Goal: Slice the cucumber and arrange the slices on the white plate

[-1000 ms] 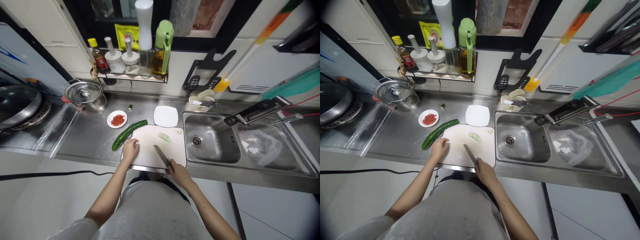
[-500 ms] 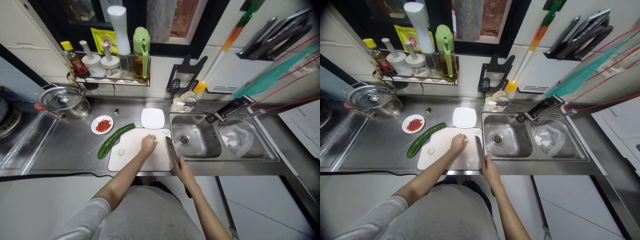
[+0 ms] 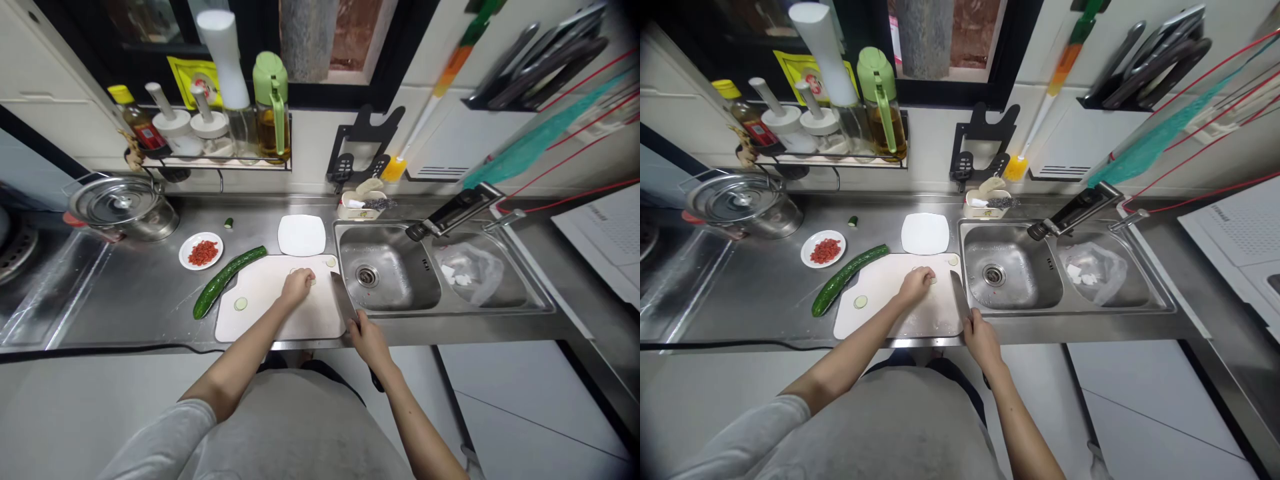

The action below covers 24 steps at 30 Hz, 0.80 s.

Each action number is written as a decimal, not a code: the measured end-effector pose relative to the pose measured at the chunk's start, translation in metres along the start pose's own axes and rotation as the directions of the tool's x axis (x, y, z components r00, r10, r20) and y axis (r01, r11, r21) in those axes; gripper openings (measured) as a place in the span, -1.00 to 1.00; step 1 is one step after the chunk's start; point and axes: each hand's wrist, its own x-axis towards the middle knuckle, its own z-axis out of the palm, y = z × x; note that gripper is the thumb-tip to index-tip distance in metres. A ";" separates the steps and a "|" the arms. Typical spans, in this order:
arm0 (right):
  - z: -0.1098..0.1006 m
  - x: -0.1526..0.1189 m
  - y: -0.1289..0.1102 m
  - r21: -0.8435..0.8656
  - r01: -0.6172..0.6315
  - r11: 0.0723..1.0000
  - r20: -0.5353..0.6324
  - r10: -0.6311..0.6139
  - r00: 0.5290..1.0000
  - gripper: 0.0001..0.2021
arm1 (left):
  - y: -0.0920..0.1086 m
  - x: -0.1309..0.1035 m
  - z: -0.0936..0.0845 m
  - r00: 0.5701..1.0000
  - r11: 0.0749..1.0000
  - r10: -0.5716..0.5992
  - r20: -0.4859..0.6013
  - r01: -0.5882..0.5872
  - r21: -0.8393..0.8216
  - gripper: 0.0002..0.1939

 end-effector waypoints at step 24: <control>0.021 -0.019 -0.087 -0.239 0.353 0.905 0.324 -0.269 0.907 -0.73 | -0.081 -0.080 -0.071 0.973 0.960 -0.232 0.007 0.227 0.165 -0.76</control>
